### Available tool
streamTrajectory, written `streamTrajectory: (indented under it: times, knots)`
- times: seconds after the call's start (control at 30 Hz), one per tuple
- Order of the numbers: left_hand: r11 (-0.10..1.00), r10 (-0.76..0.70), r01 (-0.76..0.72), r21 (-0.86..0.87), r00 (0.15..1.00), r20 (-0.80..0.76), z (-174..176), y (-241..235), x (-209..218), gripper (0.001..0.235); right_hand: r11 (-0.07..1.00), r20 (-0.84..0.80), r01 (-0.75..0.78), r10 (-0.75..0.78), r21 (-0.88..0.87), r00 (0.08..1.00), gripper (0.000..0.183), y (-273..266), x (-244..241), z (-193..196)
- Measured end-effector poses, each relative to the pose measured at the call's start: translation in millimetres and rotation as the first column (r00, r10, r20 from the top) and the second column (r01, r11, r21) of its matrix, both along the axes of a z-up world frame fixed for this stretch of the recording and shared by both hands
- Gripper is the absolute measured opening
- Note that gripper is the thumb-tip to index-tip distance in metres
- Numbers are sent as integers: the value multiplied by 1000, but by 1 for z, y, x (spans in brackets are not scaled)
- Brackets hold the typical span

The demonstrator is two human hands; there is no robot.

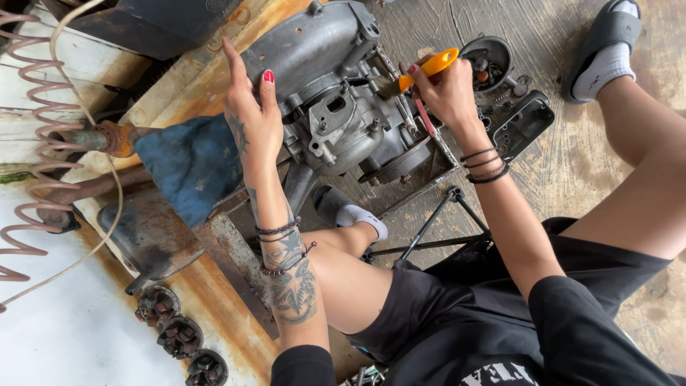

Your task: Cleaning motorcycle engine components with a brush and cloth

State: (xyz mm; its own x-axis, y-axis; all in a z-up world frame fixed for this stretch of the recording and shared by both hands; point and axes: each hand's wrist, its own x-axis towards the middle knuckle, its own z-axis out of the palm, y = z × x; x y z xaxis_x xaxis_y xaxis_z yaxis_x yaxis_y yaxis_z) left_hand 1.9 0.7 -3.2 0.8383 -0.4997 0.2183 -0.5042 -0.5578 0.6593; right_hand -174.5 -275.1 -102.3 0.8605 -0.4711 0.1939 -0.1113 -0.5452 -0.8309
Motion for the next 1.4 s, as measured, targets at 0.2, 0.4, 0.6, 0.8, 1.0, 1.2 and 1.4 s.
streamTrajectory:
  times: [0.2, 0.4, 0.6, 0.8, 1.0, 1.2, 1.4]
  knots:
    - [1000, -10, 10, -27, 1000, -7, -2, 0, -1, 61, 996, 45, 59, -62, 67, 997, 12, 10, 2, -20]
    - [1000, 19, -19, -3, 999, -27, 1, -2, 0, 63, 999, -123, -8, 14, 44, 992, 14, 4, -19, 15]
    - [1000, 29, -29, 12, 999, -28, 7, -5, -3, 65, 998, 81, -63, 63, 0, 995, 12, 10, -6, -3]
    - [999, 28, -27, 25, 999, -28, 2, -2, 0, 65, 993, 50, -112, 113, -24, 992, 13, 18, -50, 30]
    - [999, 44, -44, 1, 998, -40, 0, -2, 0, 64, 824, 55, -68, 45, 563, 998, 30, 29, -76, 21]
    - [1000, 9, -9, -25, 1000, -10, -7, 2, 2, 61, 978, 65, -124, 114, 169, 991, 15, 27, -80, -15]
    - [999, 33, -33, 3, 999, -38, 1, -2, 1, 64, 983, 160, -159, 172, -92, 972, 13, 35, -72, 11]
